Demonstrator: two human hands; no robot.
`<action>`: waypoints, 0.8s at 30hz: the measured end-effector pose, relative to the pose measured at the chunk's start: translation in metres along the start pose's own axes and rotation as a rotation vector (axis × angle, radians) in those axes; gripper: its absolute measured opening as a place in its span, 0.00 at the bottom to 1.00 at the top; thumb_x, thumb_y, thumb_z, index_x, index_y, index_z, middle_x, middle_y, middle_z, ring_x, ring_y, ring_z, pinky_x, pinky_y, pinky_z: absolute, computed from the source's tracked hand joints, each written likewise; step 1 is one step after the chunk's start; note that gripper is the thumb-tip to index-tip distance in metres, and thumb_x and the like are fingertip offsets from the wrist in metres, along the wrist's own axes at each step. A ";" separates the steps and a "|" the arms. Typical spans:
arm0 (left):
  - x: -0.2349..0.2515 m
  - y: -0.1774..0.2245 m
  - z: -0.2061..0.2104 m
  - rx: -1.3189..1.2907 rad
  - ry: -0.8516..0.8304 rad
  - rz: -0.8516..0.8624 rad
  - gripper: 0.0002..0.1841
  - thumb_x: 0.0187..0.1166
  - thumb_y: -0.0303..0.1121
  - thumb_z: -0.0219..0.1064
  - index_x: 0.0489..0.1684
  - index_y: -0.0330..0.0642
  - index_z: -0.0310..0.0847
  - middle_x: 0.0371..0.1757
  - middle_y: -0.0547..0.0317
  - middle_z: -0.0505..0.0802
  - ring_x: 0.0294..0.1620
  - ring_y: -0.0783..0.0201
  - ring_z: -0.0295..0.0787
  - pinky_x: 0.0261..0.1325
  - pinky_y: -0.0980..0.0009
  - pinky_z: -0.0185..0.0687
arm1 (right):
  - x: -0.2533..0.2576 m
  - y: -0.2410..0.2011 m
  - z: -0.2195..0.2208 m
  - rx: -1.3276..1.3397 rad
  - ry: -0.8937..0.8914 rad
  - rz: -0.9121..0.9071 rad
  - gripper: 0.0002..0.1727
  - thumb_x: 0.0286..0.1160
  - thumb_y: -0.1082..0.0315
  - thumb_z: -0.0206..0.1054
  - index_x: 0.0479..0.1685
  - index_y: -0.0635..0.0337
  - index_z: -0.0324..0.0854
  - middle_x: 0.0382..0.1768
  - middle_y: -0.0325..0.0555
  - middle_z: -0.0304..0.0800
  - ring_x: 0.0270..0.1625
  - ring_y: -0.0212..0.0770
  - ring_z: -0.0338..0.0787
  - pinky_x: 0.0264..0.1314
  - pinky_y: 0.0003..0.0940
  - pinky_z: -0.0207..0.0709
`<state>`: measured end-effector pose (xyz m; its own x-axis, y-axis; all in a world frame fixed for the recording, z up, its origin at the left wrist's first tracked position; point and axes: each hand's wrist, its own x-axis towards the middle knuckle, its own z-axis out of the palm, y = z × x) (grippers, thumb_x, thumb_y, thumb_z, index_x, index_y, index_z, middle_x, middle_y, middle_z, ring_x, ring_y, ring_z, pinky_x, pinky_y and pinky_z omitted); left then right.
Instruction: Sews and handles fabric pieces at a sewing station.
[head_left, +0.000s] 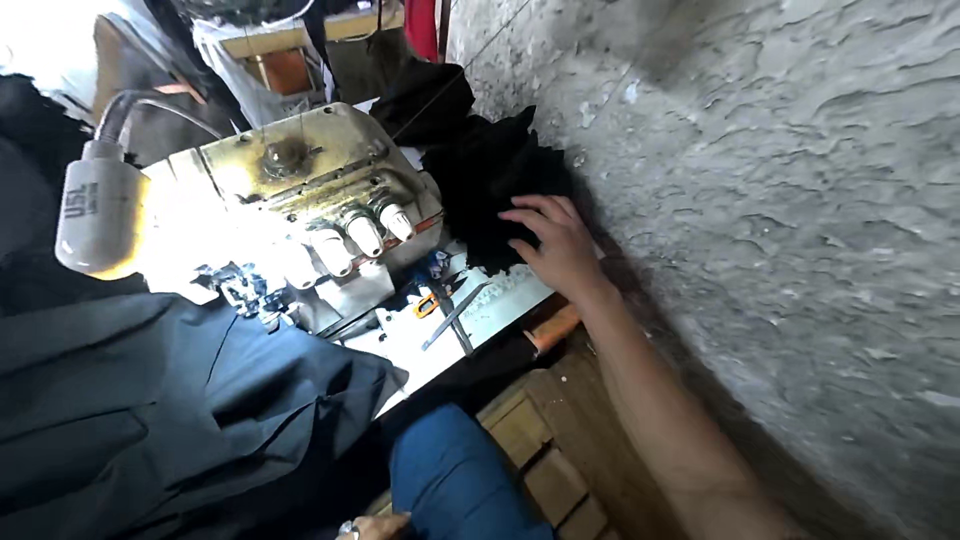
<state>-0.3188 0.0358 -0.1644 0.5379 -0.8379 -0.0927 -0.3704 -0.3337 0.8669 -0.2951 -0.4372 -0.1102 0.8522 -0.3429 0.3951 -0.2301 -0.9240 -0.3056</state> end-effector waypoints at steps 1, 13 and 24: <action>0.001 0.003 -0.002 0.005 -0.004 0.007 0.12 0.84 0.25 0.63 0.55 0.36 0.92 0.51 0.50 0.97 0.56 0.60 0.95 0.67 0.60 0.88 | 0.009 0.011 0.010 0.018 -0.003 -0.057 0.17 0.71 0.66 0.77 0.59 0.45 0.92 0.74 0.42 0.84 0.80 0.54 0.76 0.81 0.59 0.70; 0.003 0.016 -0.037 0.158 0.163 0.057 0.13 0.85 0.30 0.62 0.54 0.45 0.94 0.53 0.62 0.98 0.56 0.70 0.94 0.66 0.66 0.87 | 0.043 0.035 -0.013 0.514 -0.198 0.020 0.15 0.84 0.61 0.68 0.48 0.63 0.94 0.53 0.47 0.97 0.58 0.35 0.93 0.71 0.39 0.82; 0.048 0.117 -0.098 0.376 0.483 0.569 0.26 0.83 0.25 0.63 0.79 0.62 0.78 0.89 0.52 0.71 0.86 0.54 0.70 0.81 0.54 0.76 | -0.046 -0.214 -0.086 1.016 -0.335 -0.140 0.09 0.88 0.63 0.60 0.46 0.50 0.87 0.28 0.30 0.89 0.29 0.24 0.87 0.31 0.18 0.84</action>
<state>-0.2616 -0.0012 -0.0193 0.4258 -0.6736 0.6041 -0.8657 -0.1092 0.4885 -0.3257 -0.2381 0.0116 0.9614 -0.0385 0.2723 0.2455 -0.3257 -0.9130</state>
